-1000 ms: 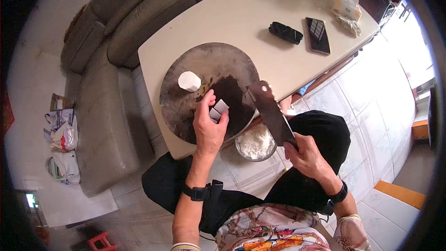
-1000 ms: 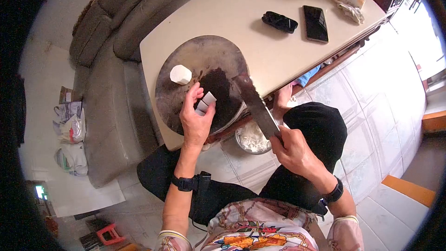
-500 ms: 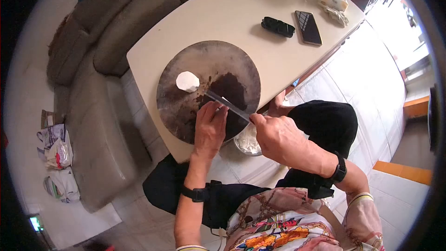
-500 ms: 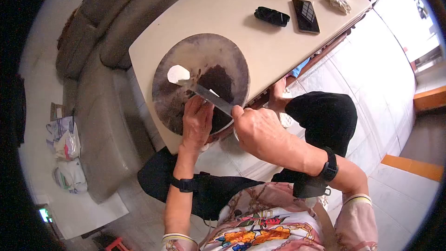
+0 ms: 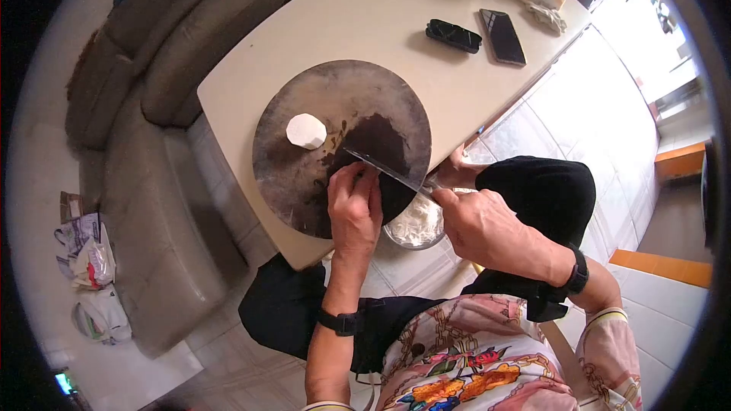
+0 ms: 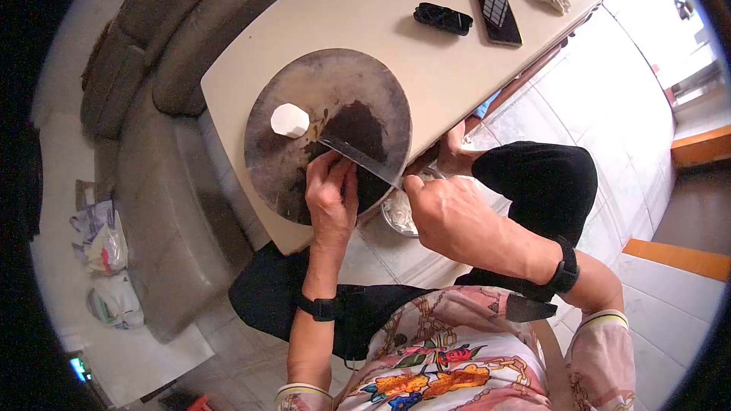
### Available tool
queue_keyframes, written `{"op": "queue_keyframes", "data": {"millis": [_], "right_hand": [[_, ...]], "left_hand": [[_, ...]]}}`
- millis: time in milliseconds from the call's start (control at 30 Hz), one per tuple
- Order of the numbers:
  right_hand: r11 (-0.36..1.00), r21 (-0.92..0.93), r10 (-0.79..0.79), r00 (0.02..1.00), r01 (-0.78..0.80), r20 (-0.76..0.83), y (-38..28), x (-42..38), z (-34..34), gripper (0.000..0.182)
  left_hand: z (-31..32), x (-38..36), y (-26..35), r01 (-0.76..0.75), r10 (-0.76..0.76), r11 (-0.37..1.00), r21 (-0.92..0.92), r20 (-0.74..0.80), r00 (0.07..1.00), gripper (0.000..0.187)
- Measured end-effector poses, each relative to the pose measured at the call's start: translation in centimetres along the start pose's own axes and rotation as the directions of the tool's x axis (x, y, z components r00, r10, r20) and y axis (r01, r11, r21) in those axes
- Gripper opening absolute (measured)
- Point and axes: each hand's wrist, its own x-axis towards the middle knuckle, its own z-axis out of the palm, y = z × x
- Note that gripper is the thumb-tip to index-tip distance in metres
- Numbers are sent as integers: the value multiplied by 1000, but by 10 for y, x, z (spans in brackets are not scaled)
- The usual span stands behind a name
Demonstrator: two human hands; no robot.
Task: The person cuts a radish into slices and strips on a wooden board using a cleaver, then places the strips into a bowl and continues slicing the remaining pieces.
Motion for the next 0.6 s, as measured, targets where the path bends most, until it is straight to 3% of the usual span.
{"op": "queue_keyframes", "data": {"millis": [300, 433, 533, 600], "right_hand": [[995, -89, -40, 998, 35, -58, -9, 12, 7, 33], [993, -112, -54, 992, 41, -111, -13, 4, 5, 34], [994, -105, 13, 999, -17, -36, -19, -4, -2, 34], [999, -26, 25, 998, -27, -63, -20, -6, -4, 20]], "left_hand": [[1, -1, -1, 5, -5, 1000, -27, -15, 1000, 18], [-2, 3, 1, -46, 44, 997, 68, 28, 999, 20], [3, 4, 1, -47, 45, 994, 96, 24, 999, 19], [6, 4, -1, -48, 49, 995, 82, -11, 999, 19]]}}
